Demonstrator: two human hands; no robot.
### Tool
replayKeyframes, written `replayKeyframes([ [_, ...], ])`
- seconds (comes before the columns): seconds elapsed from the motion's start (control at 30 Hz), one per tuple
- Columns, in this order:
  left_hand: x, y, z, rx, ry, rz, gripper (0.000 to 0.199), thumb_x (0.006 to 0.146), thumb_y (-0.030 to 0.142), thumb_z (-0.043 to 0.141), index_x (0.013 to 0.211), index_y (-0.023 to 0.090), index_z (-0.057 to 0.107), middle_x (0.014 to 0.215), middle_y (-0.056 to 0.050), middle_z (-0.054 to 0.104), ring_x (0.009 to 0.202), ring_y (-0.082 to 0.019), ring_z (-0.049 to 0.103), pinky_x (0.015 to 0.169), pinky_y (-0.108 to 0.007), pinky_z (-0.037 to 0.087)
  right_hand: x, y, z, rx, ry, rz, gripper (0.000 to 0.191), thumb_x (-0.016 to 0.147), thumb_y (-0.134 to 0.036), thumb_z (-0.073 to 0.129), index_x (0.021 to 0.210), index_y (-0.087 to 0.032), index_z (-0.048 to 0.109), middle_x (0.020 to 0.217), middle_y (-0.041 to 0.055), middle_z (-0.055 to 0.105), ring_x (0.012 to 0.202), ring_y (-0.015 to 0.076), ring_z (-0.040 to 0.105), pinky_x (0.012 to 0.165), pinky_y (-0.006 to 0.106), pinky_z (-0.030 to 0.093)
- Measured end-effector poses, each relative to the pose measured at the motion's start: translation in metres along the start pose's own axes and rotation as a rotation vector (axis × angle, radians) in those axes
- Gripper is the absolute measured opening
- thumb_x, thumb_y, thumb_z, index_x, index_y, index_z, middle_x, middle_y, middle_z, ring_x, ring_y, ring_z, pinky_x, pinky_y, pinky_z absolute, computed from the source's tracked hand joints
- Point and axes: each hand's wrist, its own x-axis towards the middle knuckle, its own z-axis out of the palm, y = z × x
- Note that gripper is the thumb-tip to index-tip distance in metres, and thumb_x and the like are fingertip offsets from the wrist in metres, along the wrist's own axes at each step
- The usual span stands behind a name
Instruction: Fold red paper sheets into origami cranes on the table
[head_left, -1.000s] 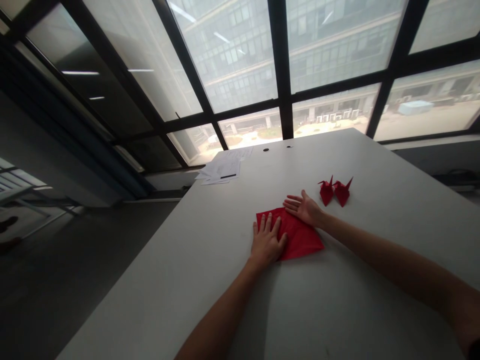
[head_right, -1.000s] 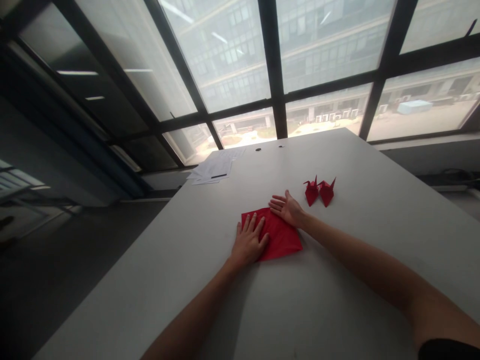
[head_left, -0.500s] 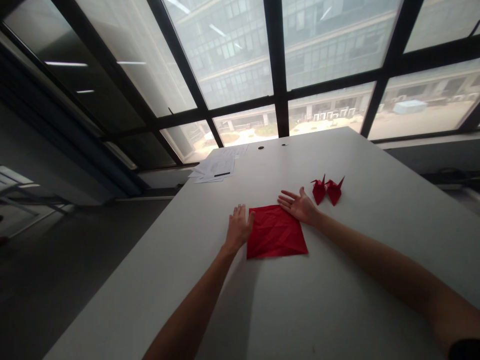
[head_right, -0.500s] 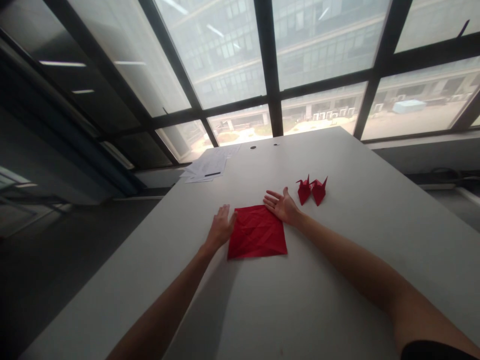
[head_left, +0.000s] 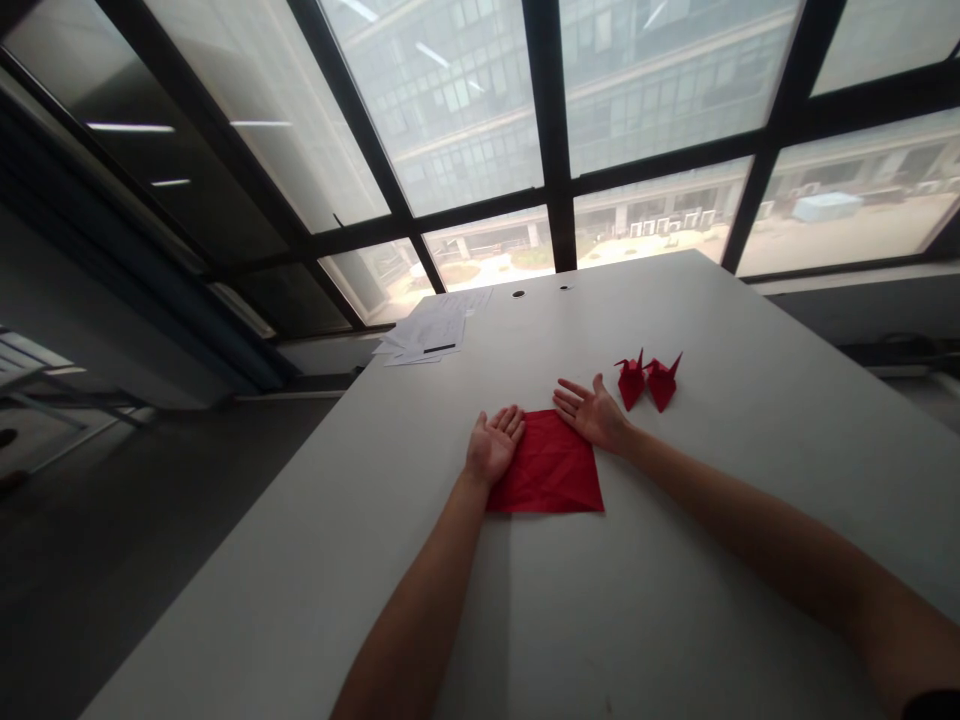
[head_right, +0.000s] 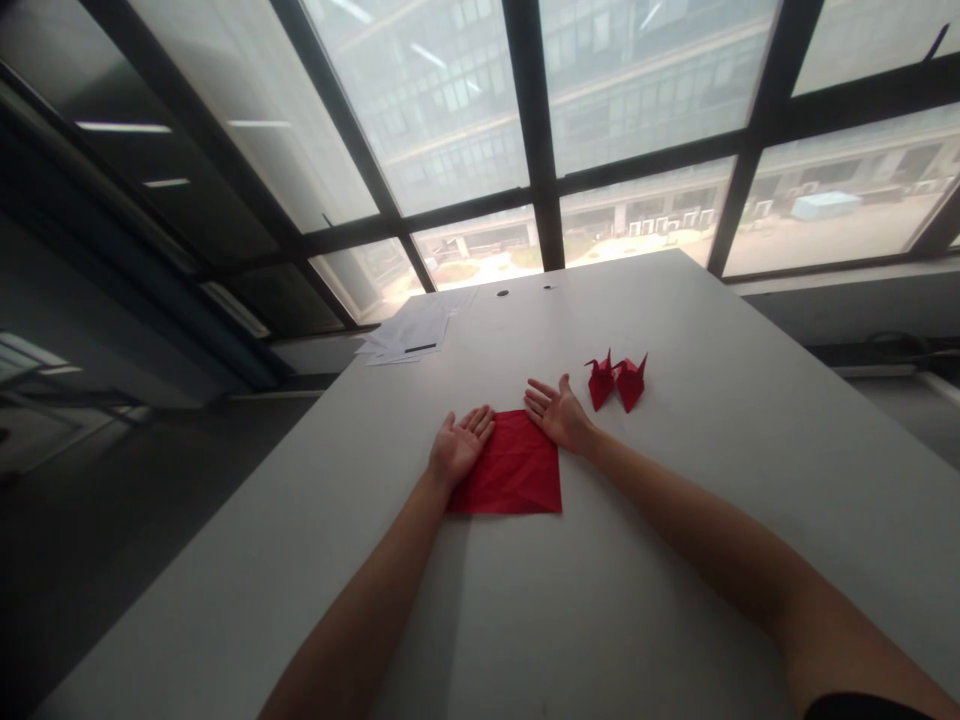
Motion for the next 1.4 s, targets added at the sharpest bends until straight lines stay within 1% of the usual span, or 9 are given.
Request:
replayKeyframes([
  [0.17, 0.0, 0.041, -0.002, -0.05, 0.143, 0.239, 0.036, 0.103, 0.033, 0.03, 0.129, 0.019, 0.05, 0.142, -0.014, 0.051, 0.126, -0.018, 0.057, 0.089, -0.028, 0.058, -0.002, 0.002, 0.002, -0.004, -0.005, -0.013, 0.072, 0.095, -0.069, 0.021, 0.124, -0.017, 0.062, 0.141, 0.0167, 0.053, 0.131, 0.0224, 0.051, 0.107, 0.037, 0.044],
  [0.27, -0.004, 0.02, 0.011, -0.074, 0.094, 0.283, 0.035, 0.102, 0.033, 0.031, 0.122, 0.017, 0.055, 0.135, -0.014, 0.057, 0.119, -0.018, 0.062, 0.089, -0.029, 0.058, -0.003, 0.004, 0.004, -0.01, -0.009, -0.04, 0.071, 0.096, -0.068, 0.02, 0.121, -0.018, 0.064, 0.142, 0.0139, 0.054, 0.133, 0.0208, 0.05, 0.11, 0.035, 0.04],
  [0.53, -0.006, -0.052, 0.019, -0.061, -0.149, 0.052, 0.042, 0.103, 0.039, 0.034, 0.132, 0.016, 0.054, 0.146, -0.018, 0.047, 0.13, -0.024, 0.054, 0.097, -0.037, 0.055, -0.012, -0.01, 0.006, 0.092, 0.014, -0.205, 0.066, 0.098, -0.064, 0.02, 0.11, -0.02, 0.067, 0.13, 0.0105, 0.064, 0.129, 0.0194, 0.054, 0.108, 0.037, 0.044],
  [0.67, -0.002, -0.045, 0.011, -0.064, -0.179, 0.034, 0.05, 0.102, 0.047, 0.031, 0.143, 0.021, 0.046, 0.153, -0.016, 0.04, 0.136, -0.024, 0.047, 0.1, -0.039, 0.052, -0.019, -0.008, 0.008, 0.006, -0.191, 0.1, 0.074, 0.096, -0.067, 0.022, 0.118, -0.01, 0.063, 0.124, 0.0206, 0.066, 0.12, 0.0261, 0.061, 0.104, 0.044, 0.048],
  [0.77, -0.001, -0.042, 0.01, -0.077, -0.175, 0.042, 0.057, 0.102, 0.053, 0.029, 0.147, 0.02, 0.041, 0.155, -0.016, 0.036, 0.139, -0.023, 0.043, 0.1, -0.037, 0.052, -0.015, -0.002, 0.007, -0.04, -0.098, 0.213, 0.07, 0.097, -0.066, 0.026, 0.12, -0.008, 0.06, 0.122, 0.0236, 0.065, 0.114, 0.0264, 0.064, 0.1, 0.045, 0.051],
  [0.93, 0.0, -0.043, 0.01, -0.071, -0.154, 0.072, 0.061, 0.102, 0.054, 0.025, 0.148, 0.018, 0.039, 0.157, -0.015, 0.032, 0.141, -0.023, 0.04, 0.102, -0.035, 0.051, -0.003, -0.005, -0.001, 0.03, 0.16, -0.15, 0.052, 0.1, -0.056, 0.031, 0.115, -0.018, 0.063, 0.129, 0.0144, 0.063, 0.125, 0.0194, 0.057, 0.11, 0.038, 0.043],
  [1.07, -0.001, -0.044, 0.01, -0.055, -0.144, 0.09, 0.057, 0.101, 0.054, 0.026, 0.146, 0.022, 0.043, 0.155, -0.015, 0.036, 0.139, -0.022, 0.043, 0.101, -0.036, 0.051, -0.009, -0.014, 0.001, 0.086, 0.128, -0.309, 0.051, 0.102, -0.053, 0.026, 0.112, -0.022, 0.065, 0.128, 0.0081, 0.066, 0.131, 0.0165, 0.052, 0.112, 0.036, 0.042],
  [1.2, -0.001, -0.046, 0.011, -0.048, -0.138, 0.091, 0.056, 0.101, 0.053, 0.028, 0.145, 0.022, 0.044, 0.151, -0.016, 0.042, 0.137, -0.021, 0.045, 0.101, -0.036, 0.052, -0.016, -0.009, 0.003, 0.052, -0.087, 0.027, 0.066, 0.098, -0.062, 0.027, 0.118, -0.01, 0.062, 0.121, 0.0214, 0.067, 0.121, 0.0262, 0.061, 0.103, 0.044, 0.05],
  [1.4, 0.005, -0.007, 0.001, -0.065, -0.015, 0.151, 0.056, 0.102, 0.051, 0.024, 0.14, 0.018, 0.049, 0.148, -0.018, 0.046, 0.135, -0.024, 0.048, 0.097, -0.039, 0.054, -0.009, 0.0, -0.001, 0.017, -0.01, 0.181, 0.07, 0.098, -0.064, 0.022, 0.121, -0.008, 0.057, 0.121, 0.0252, 0.063, 0.111, 0.0271, 0.066, 0.092, 0.043, 0.057],
])
